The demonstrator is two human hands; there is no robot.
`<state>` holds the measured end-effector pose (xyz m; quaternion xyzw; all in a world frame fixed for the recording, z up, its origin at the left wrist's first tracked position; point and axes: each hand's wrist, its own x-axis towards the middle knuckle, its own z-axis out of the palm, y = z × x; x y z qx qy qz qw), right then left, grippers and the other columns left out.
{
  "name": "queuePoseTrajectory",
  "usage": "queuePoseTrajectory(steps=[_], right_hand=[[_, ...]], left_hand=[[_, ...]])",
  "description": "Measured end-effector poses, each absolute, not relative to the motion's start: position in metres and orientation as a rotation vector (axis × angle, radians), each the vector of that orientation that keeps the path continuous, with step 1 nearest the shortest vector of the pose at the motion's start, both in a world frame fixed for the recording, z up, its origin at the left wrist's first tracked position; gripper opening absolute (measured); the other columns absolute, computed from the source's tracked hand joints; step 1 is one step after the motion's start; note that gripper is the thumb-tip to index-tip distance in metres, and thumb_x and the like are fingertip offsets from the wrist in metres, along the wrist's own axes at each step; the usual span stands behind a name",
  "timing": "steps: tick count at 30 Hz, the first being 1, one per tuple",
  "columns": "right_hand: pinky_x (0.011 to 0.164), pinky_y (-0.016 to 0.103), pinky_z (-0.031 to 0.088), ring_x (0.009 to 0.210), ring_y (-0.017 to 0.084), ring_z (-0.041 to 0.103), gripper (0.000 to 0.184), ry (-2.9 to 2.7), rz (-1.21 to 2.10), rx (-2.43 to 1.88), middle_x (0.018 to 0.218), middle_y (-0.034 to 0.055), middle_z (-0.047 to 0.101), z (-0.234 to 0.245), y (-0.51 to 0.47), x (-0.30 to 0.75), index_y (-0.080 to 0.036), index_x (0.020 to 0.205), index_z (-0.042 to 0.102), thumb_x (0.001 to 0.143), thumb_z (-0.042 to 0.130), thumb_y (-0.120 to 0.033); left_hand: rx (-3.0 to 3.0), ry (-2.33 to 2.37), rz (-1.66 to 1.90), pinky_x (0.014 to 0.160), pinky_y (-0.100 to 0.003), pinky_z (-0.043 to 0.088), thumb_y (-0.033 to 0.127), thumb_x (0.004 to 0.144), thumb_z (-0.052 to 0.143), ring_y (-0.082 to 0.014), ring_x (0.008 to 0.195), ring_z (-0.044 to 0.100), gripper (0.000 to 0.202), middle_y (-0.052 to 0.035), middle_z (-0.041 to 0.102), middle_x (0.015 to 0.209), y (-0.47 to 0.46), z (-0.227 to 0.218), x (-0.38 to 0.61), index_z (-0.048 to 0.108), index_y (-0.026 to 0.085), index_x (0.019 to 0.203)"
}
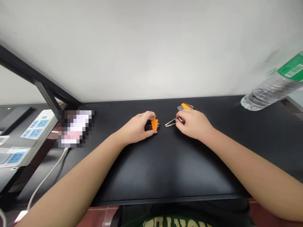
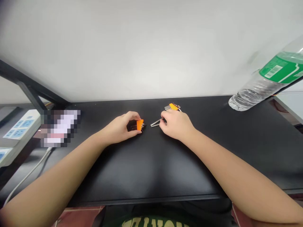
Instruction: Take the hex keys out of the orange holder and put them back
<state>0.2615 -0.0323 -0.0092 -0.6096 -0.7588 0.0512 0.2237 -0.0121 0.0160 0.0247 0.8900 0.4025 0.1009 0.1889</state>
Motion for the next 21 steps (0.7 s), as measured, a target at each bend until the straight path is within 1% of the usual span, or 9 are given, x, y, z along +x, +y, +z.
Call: queuePoseTrajectory(steps=[3,5,7,9,11,14,16,18,21], right_hand=[[0.066,0.032,0.042,0.084,0.019,0.064,0.022,-2.122,0.065,-1.725,0.109,0.0062,0.071,-0.004,-0.032,0.268,-0.021,0.104,0.072,0.095,0.055,-0.032],[0.067,0.032,0.044,0.088,0.019,0.065,0.03,-2.189,0.108,-1.682,0.126,0.0078,0.067,-0.004,-0.031,0.272,-0.022,0.119,0.07,0.093,0.059,-0.033],[0.068,0.032,0.045,0.089,0.019,0.065,0.038,-2.285,0.181,-1.617,0.137,0.0082,0.062,-0.007,-0.029,0.275,-0.023,0.128,0.066,0.092,0.061,-0.033],[0.067,0.032,0.045,0.085,0.018,0.065,0.033,-2.338,0.221,-1.586,0.135,0.0083,0.062,-0.013,-0.025,0.275,-0.022,0.125,0.067,0.094,0.058,-0.028],[0.068,0.032,0.045,0.082,0.018,0.063,0.025,-2.337,0.209,-1.586,0.126,0.0086,0.064,-0.018,-0.021,0.273,-0.02,0.114,0.068,0.095,0.053,-0.02],[0.069,0.032,0.044,0.082,0.019,0.062,0.021,-2.3,0.154,-1.593,0.112,0.0086,0.065,-0.024,-0.016,0.27,-0.019,0.105,0.068,0.093,0.05,-0.013],[0.066,0.033,0.043,0.079,0.019,0.061,0.02,-2.278,0.129,-1.61,0.111,0.009,0.065,-0.025,-0.016,0.268,-0.018,0.103,0.067,0.092,0.052,-0.013],[0.063,0.033,0.042,0.076,0.018,0.059,0.02,-2.25,0.112,-1.612,0.113,0.01,0.065,-0.023,-0.019,0.266,-0.018,0.106,0.067,0.091,0.054,-0.014],[0.066,0.033,0.044,0.079,0.019,0.061,0.021,-2.239,0.173,-1.432,0.12,0.0105,0.065,-0.019,-0.026,0.26,-0.019,0.11,0.066,0.092,0.056,-0.016]], left_hand=[[2.531,1.125,0.263,0.099,-0.036,0.056,0.04,0.088,0.074,-0.0241,0.119,0.067,0.043,-0.0047,0.068,0.131,0.015,0.023,-0.011,0.055,0.028,0.125],[2.546,1.117,0.263,0.099,-0.037,0.056,0.04,0.088,0.073,-0.0245,0.118,0.067,0.044,-0.0056,0.068,0.131,0.015,0.023,-0.01,0.056,0.027,0.126],[2.556,1.111,0.272,0.1,-0.038,0.056,0.04,0.088,0.074,-0.0245,0.118,0.066,0.045,-0.0059,0.068,0.13,0.014,0.023,-0.01,0.056,0.027,0.127],[2.57,1.088,0.285,0.102,-0.039,0.055,0.039,0.088,0.074,-0.0242,0.118,0.066,0.045,-0.0058,0.068,0.13,0.014,0.022,-0.009,0.055,0.026,0.127],[2.592,1.049,0.299,0.104,-0.04,0.054,0.037,0.088,0.074,-0.0236,0.117,0.066,0.044,-0.0055,0.069,0.129,0.012,0.022,-0.009,0.055,0.026,0.127],[2.629,0.991,0.334,0.106,-0.041,0.053,0.036,0.089,0.074,-0.0237,0.116,0.067,0.044,-0.0057,0.069,0.13,0.01,0.021,-0.007,0.055,0.026,0.127],[2.649,0.975,0.349,0.105,-0.041,0.053,0.035,0.088,0.075,-0.0245,0.116,0.067,0.045,-0.0065,0.069,0.129,0.009,0.019,-0.007,0.055,0.026,0.127],[2.66,0.971,0.363,0.105,-0.042,0.054,0.035,0.086,0.077,-0.0252,0.115,0.068,0.048,-0.0069,0.07,0.128,0.008,0.017,-0.006,0.055,0.025,0.128],[2.641,0.953,0.391,0.104,-0.042,0.054,0.035,0.085,0.078,-0.0249,0.116,0.069,0.052,-0.0063,0.071,0.125,0.007,0.016,-0.004,0.054,0.026,0.13]])
